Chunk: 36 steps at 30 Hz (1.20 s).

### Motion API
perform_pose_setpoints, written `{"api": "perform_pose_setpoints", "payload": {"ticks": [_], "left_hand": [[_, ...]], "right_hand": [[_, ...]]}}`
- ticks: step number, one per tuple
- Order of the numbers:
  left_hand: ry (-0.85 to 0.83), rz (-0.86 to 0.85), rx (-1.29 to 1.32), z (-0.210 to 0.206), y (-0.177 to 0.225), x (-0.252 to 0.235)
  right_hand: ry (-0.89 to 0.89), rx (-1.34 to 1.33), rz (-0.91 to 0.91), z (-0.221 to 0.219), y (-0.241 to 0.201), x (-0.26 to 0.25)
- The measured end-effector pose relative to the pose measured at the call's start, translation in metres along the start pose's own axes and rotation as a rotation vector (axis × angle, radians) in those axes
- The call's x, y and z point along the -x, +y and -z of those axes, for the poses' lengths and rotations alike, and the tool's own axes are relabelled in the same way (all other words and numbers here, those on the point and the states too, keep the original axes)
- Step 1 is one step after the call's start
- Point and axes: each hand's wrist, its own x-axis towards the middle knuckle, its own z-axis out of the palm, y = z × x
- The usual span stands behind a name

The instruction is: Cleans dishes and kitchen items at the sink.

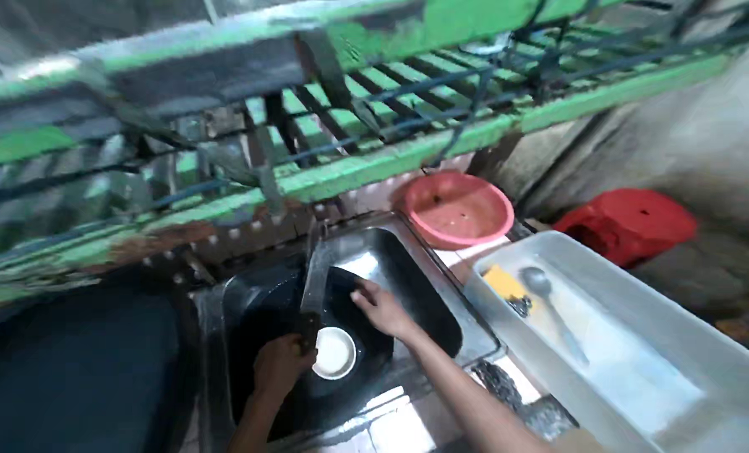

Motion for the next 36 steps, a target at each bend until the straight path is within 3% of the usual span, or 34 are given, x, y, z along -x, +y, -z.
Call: {"api": "perform_pose_setpoints", "payload": {"ticks": [3, 6, 10, 13, 18, 20, 23, 28, 33, 36], "left_hand": [[-0.003, 0.059, 0.000, -0.003, -0.008, -0.020], [-0.006, 0.097, 0.020, -0.008, -0.024, -0.018], [-0.017, 0.115, -0.037, -0.022, -0.047, -0.023], [0.056, 0.074, -0.025, -0.035, -0.054, -0.036], [0.142, 0.023, 0.119, -0.042, -0.037, -0.066], [0.178, 0.002, 0.162, -0.043, -0.028, -0.077], [0.219, -0.034, 0.276, -0.039, -0.016, -0.087], [0.108, -0.033, 0.576, -0.040, -0.018, -0.098], [0.099, 0.280, 1.431, -0.043, -0.025, -0.104], [0.068, 0.359, 1.730, -0.045, -0.012, -0.122]], "right_hand": [[0.002, -0.398, -0.093, -0.042, -0.013, -0.085], [0.006, -0.522, -0.139, -0.057, -0.036, -0.121], [0.040, -0.420, -0.202, -0.035, -0.058, -0.140], [0.181, -0.398, -0.153, -0.026, -0.067, -0.148], [0.449, -0.614, -0.106, -0.054, -0.066, -0.143], [0.361, -0.709, -0.055, -0.074, -0.053, -0.134], [0.014, -0.686, -0.071, -0.093, -0.035, -0.117], [-0.243, -0.410, -0.197, -0.069, -0.015, -0.130], [-0.202, 0.294, -0.054, -0.027, -0.021, -0.127], [-0.149, 0.589, -0.038, -0.013, -0.044, -0.100]]}}
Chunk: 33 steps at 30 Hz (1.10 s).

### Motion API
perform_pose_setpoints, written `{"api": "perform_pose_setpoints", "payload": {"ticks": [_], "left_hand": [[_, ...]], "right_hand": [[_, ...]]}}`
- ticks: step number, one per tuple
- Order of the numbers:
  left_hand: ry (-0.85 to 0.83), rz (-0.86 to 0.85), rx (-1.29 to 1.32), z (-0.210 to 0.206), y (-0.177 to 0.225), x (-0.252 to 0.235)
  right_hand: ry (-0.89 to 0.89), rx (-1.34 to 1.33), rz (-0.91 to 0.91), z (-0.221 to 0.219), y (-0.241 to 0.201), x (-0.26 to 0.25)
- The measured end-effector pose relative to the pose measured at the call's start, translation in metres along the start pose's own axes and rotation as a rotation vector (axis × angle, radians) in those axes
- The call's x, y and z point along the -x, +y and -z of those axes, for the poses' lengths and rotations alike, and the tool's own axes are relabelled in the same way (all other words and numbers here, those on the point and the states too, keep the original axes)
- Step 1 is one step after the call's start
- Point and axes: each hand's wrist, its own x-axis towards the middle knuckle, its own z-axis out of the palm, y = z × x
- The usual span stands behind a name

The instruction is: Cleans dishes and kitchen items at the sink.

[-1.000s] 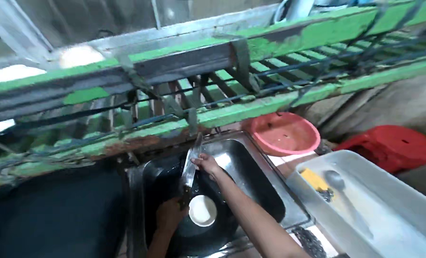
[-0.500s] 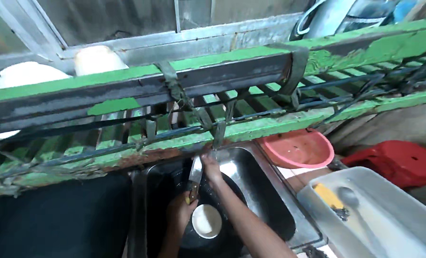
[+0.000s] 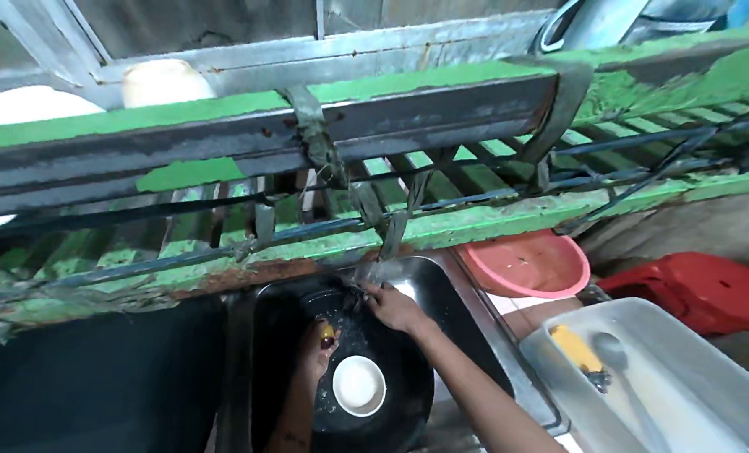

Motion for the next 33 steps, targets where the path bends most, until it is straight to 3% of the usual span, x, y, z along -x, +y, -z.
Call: {"api": "perform_pose_setpoints", "payload": {"ticks": [5, 9, 13, 17, 19, 23, 29, 33], "left_hand": [[-0.158, 0.023, 0.061, -0.063, -0.002, -0.020], [-0.225, 0.066, 0.031, -0.120, 0.015, -0.024], [-0.312, 0.084, 0.076, -0.147, 0.038, -0.011], [-0.426, 0.126, 0.226, -0.136, 0.047, -0.016], [-0.453, 0.114, 0.223, -0.122, 0.049, -0.014], [-0.346, 0.087, 0.071, -0.114, 0.061, -0.006], [-0.340, -0.132, -0.611, -0.104, 0.087, 0.020], [-0.245, -0.306, -0.917, -0.035, 0.069, 0.023]], "right_hand": [[0.160, 0.214, 0.031, 0.046, 0.003, 0.051], [0.133, 0.216, -0.070, 0.074, 0.041, 0.096], [0.101, -0.029, -0.124, 0.065, 0.097, 0.119], [0.039, -0.431, -0.129, 0.035, 0.115, 0.125], [0.010, -0.659, -0.092, 0.019, 0.108, 0.122], [0.062, -1.072, -0.126, -0.013, 0.074, 0.096], [0.289, -1.548, -0.324, -0.033, -0.007, 0.029], [0.459, -1.948, -0.280, -0.045, -0.054, -0.033]]}}
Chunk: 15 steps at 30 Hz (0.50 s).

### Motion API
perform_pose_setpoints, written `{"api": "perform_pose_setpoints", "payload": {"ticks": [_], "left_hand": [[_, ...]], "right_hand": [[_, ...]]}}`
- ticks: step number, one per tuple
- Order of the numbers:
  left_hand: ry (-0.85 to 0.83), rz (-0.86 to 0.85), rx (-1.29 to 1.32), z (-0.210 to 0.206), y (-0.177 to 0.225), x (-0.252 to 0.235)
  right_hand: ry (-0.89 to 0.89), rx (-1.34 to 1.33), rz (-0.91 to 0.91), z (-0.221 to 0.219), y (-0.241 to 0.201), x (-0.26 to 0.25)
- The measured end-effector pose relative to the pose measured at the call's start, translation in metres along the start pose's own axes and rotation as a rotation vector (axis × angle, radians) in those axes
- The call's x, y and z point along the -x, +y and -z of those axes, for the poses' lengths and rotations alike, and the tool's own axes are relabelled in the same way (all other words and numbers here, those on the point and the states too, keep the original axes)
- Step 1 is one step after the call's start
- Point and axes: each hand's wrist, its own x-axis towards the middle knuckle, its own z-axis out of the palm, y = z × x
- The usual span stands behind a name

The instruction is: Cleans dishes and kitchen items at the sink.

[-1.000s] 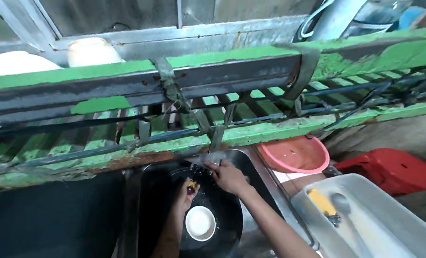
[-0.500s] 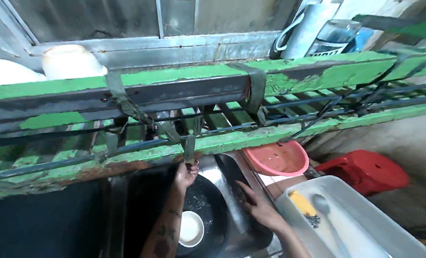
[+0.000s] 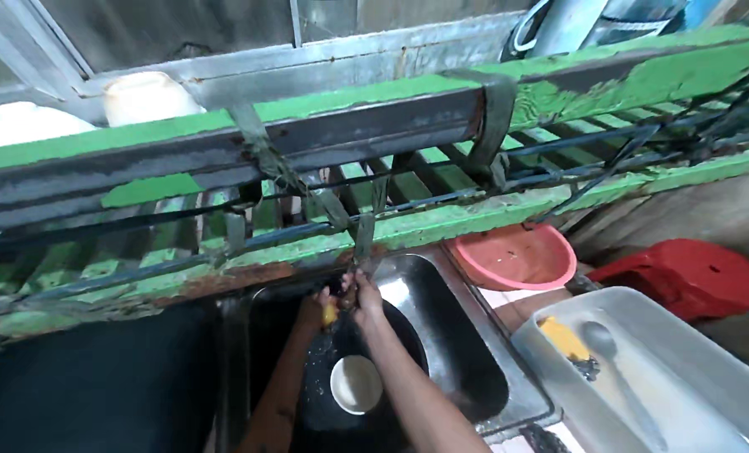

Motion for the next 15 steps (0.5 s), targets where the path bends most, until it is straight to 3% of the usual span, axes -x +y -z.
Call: {"api": "perform_pose_setpoints", "payload": {"ticks": [5, 8, 11, 15], "left_hand": [[-0.199, 0.350, -0.343, -0.017, -0.119, 0.030], [-0.268, 0.389, -0.515, -0.043, -0.159, 0.037], [-0.247, 0.377, -0.599, -0.052, -0.155, 0.020], [-0.248, 0.271, -0.596, -0.034, -0.085, -0.021]], "right_hand": [[-0.013, -0.205, 0.043, -0.026, 0.025, -0.014], [-0.073, -0.131, 0.051, -0.014, 0.020, -0.001], [-0.171, 0.146, 0.029, 0.013, 0.002, 0.024], [-0.254, 0.510, 0.040, 0.040, -0.055, 0.054]]}}
